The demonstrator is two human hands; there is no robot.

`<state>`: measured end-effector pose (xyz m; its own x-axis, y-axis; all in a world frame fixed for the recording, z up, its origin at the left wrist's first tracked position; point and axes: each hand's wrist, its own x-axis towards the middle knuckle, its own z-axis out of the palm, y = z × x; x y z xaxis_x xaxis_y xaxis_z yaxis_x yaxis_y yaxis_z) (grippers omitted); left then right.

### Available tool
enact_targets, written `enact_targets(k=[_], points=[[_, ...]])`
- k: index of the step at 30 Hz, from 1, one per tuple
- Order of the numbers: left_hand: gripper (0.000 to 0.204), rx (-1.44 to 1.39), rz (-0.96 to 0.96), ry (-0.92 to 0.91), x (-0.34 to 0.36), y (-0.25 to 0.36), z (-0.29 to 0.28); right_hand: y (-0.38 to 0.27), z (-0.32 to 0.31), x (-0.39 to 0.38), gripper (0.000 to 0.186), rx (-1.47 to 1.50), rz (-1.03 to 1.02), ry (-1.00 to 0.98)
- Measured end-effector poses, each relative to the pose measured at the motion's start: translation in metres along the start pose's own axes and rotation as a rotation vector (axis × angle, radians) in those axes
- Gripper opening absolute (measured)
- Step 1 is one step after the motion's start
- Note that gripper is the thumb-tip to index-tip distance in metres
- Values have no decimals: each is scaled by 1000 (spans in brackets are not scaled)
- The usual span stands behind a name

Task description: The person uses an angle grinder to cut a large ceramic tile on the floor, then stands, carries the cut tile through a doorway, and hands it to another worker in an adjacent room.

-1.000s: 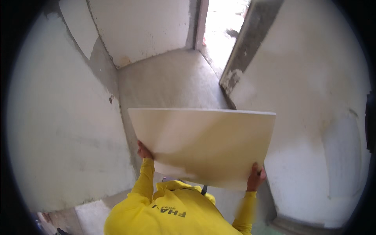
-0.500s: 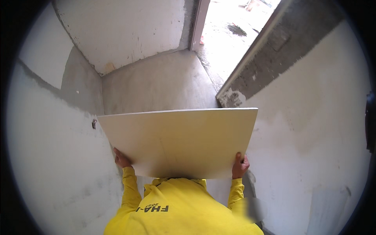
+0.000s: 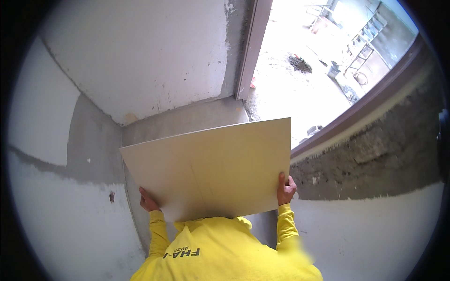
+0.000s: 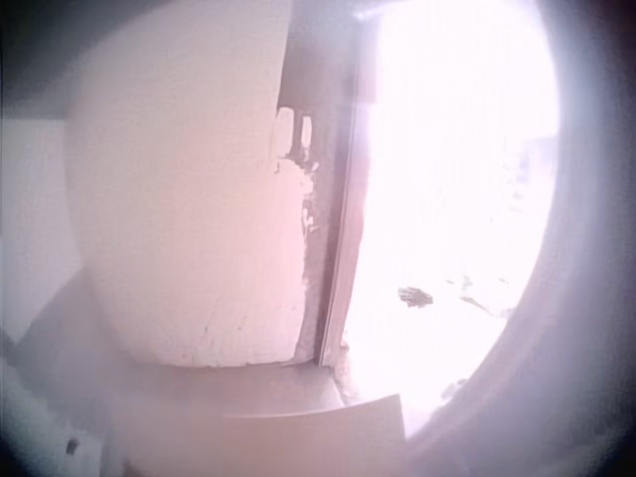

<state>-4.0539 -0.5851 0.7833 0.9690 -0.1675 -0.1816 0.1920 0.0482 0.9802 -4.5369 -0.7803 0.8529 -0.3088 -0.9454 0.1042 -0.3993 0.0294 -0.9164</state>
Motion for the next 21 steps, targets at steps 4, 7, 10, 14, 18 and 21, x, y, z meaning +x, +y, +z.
enact_targets(k=[4,7,10,14,18,21], points=[[67,22,77,29,54,-16,123,15,63,105,58,-59,-25,15],[67,59,83,-56,101,-10,224,21,115,173,59,16,29,123],[65,96,103,-154,127,7,330,20,148,251,61,17,79,200],[64,131,200,-264,130,37,452,26,166,332,62,-2,191,230],[60,126,184,-389,116,35,560,64,189,422,64,95,233,358],[54,159,230,-441,98,22,644,103,191,496,68,246,317,435]])
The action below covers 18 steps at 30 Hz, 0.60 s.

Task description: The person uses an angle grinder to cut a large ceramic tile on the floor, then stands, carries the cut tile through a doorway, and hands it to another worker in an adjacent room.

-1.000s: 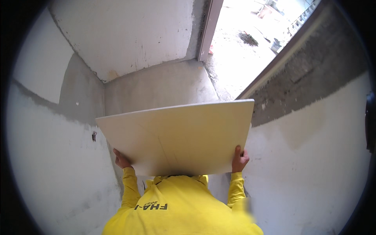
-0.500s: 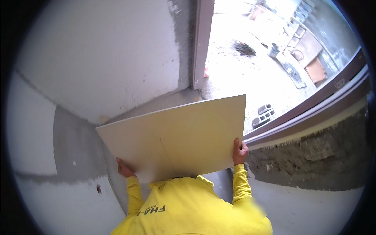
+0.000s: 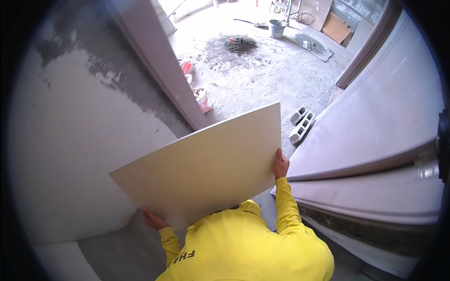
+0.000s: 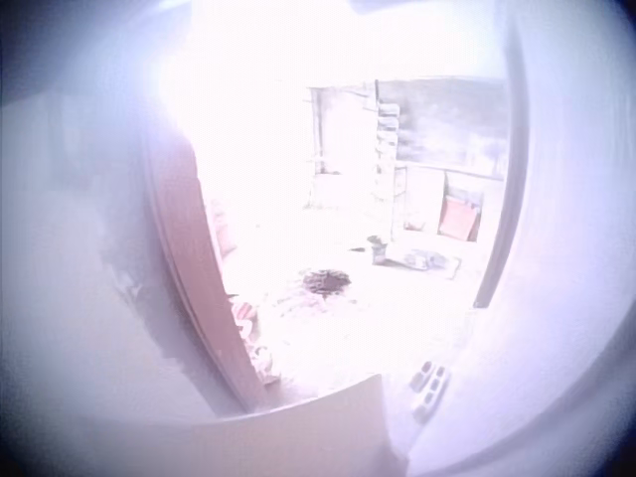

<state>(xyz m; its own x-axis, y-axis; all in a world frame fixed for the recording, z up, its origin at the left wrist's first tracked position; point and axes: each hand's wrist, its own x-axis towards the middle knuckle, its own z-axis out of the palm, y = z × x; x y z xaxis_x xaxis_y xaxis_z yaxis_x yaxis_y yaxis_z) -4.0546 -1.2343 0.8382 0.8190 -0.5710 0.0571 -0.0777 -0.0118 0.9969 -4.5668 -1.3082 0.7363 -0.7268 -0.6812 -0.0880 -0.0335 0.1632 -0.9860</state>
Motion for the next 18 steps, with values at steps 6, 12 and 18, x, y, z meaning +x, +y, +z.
enact_targets(k=[6,12,18], points=[[47,78,99,-114,-4,11,202,27,8,187,86,-128,273,255],[41,-173,93,-336,-8,31,401,34,-11,306,91,-53,317,428],[43,-167,136,-603,5,5,637,34,-18,427,86,51,373,683]])
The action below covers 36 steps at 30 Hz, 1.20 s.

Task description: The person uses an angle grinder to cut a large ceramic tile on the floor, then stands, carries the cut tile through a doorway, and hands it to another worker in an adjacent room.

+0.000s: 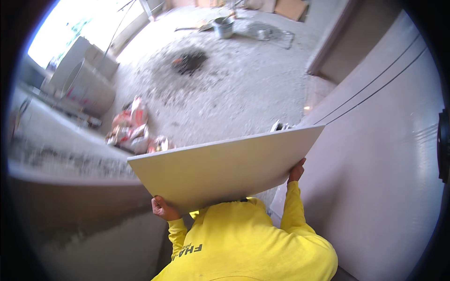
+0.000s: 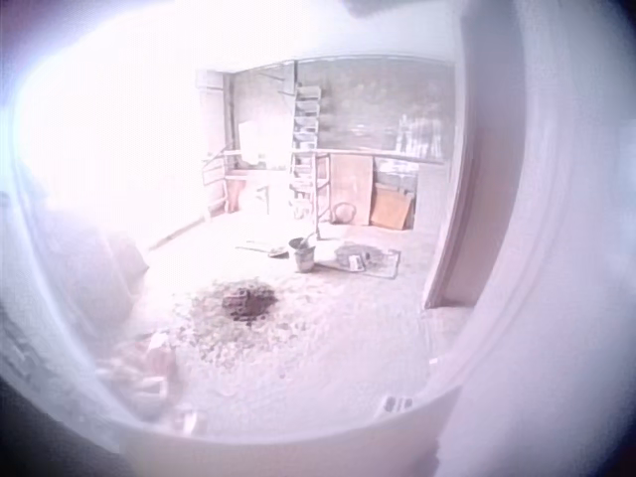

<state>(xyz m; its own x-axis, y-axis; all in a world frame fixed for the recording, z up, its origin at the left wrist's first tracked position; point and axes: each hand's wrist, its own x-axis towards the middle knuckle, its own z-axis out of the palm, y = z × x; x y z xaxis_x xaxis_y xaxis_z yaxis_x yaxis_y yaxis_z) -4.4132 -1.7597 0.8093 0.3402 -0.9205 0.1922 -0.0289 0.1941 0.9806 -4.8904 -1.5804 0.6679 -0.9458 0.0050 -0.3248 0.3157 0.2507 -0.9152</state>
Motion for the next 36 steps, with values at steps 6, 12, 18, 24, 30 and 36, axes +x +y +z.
enact_targets(k=[6,12,18,24,30,36], points=[[51,-86,0,-251,170,-92,240,-28,103,95,81,166,-31,185],[51,-30,-216,-458,269,-98,458,-91,168,168,77,-59,-140,244],[50,-33,-233,-519,308,-146,671,-145,260,320,77,-203,-9,249],[54,-9,-131,-481,302,-140,899,-244,307,501,81,-62,-60,263],[57,-61,-196,-621,282,-125,1109,-312,311,635,75,-21,21,512],[58,-74,-179,-843,231,-146,1336,-298,287,756,73,49,161,682]])
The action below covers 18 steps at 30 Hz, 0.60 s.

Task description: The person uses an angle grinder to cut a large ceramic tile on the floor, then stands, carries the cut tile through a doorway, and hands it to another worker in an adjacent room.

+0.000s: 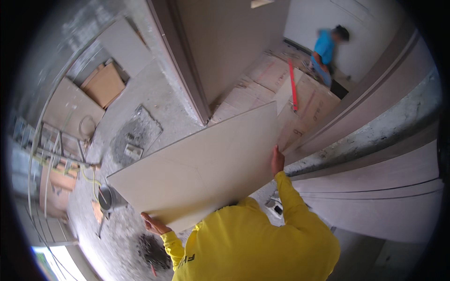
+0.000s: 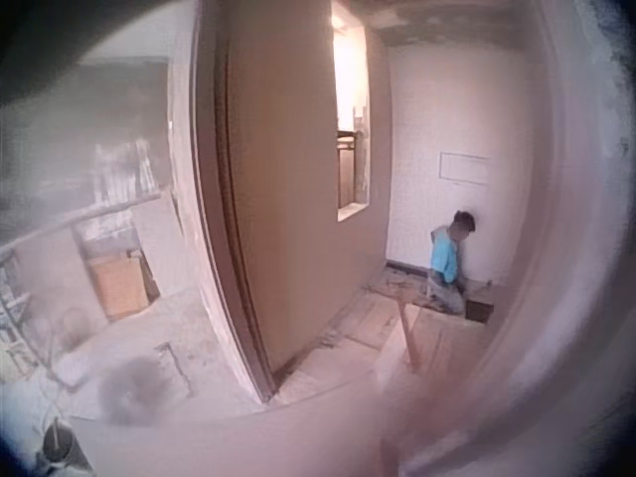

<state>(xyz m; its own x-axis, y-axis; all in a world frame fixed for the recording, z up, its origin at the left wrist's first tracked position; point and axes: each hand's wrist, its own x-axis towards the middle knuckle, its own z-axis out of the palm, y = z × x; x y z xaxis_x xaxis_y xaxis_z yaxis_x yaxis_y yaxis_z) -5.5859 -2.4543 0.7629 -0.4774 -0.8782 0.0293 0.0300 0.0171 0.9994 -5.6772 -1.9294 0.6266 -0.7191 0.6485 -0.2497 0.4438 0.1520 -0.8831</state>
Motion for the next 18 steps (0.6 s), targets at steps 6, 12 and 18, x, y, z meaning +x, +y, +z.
enact_targets(k=[6,12,18], points=[[69,56,-58,-266,77,27,205,-29,12,60,76,136,172,313],[64,-30,145,-421,79,29,385,-52,19,142,85,300,135,599],[61,-32,171,-546,20,18,573,-24,8,291,88,425,288,775]])
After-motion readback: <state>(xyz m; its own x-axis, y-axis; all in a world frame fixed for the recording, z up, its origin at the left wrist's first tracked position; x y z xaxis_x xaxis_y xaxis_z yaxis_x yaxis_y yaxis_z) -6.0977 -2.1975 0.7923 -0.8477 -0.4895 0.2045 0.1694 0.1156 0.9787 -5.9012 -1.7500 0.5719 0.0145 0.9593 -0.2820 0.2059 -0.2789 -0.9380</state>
